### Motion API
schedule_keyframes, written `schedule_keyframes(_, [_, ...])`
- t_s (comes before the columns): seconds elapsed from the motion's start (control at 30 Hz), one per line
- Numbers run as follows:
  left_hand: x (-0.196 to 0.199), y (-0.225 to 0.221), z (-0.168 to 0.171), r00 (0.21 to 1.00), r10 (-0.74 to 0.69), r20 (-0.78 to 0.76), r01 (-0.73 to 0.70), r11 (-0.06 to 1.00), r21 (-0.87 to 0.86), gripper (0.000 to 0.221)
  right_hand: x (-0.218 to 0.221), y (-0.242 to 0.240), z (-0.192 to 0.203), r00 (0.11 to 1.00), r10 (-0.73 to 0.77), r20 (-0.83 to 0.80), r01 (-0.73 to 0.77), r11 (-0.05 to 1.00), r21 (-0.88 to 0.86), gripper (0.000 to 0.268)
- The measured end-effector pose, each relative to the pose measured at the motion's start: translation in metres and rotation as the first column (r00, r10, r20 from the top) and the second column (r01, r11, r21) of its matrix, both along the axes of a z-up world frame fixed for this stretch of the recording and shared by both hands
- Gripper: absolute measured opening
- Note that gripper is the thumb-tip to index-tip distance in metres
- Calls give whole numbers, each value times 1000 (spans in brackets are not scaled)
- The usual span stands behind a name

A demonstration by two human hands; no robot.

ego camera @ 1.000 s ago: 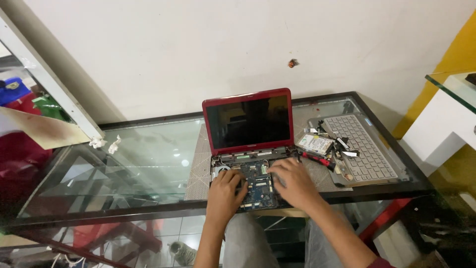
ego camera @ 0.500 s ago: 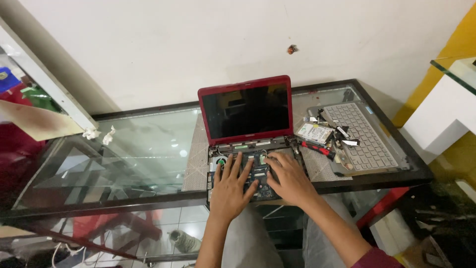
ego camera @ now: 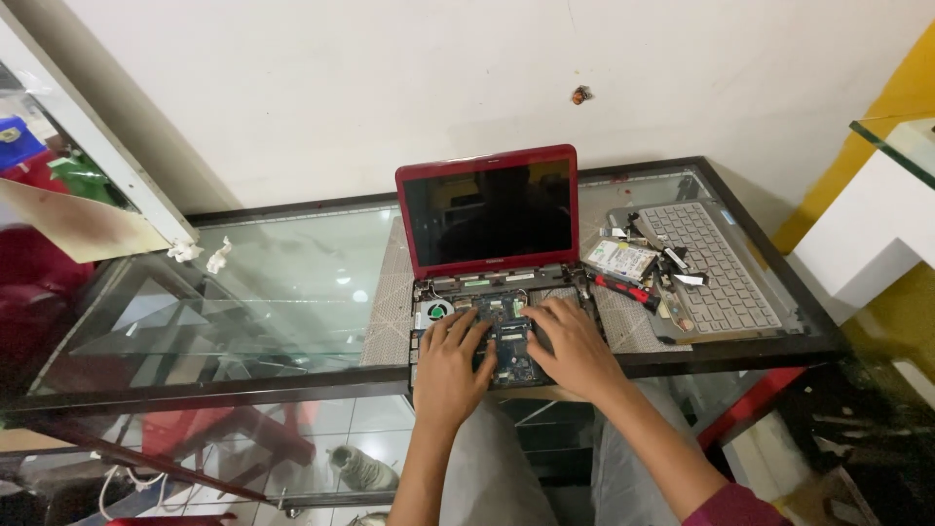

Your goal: A person is reassembling a laptop, installing a hard drive and using a screwdriver to secure internal components.

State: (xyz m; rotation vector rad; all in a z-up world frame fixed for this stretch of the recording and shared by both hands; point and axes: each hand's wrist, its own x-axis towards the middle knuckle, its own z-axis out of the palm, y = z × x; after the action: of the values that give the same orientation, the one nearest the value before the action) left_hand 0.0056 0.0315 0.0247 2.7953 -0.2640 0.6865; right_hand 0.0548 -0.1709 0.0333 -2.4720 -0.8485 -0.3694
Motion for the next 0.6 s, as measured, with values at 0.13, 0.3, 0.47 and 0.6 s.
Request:
schedule_keyframes(0.13, [5, 10, -7, 996, -57, 71, 65, 992, -107, 20, 7, -5, -2, 994, 16, -112, -7, 997, 78, 35])
schedule_keyframes(0.3, [-4, 22, 2, 958, -233, 169, 258, 956, -141, 26, 21, -15, -9, 970, -63, -236, 80, 995, 60, 23])
schedule_keyframes(0.47, [-11, 31, -5, 957, -291, -11, 288, 950, -124, 66, 30, -42, -16, 993, -17, -119, 34, 989, 143, 23])
schedule_keyframes(0.6, [-13, 37, -10, 940, -340, 20, 341, 938, -60, 80, 40, -64, -23, 1000, -11, 8, 9, 975, 224, 22])
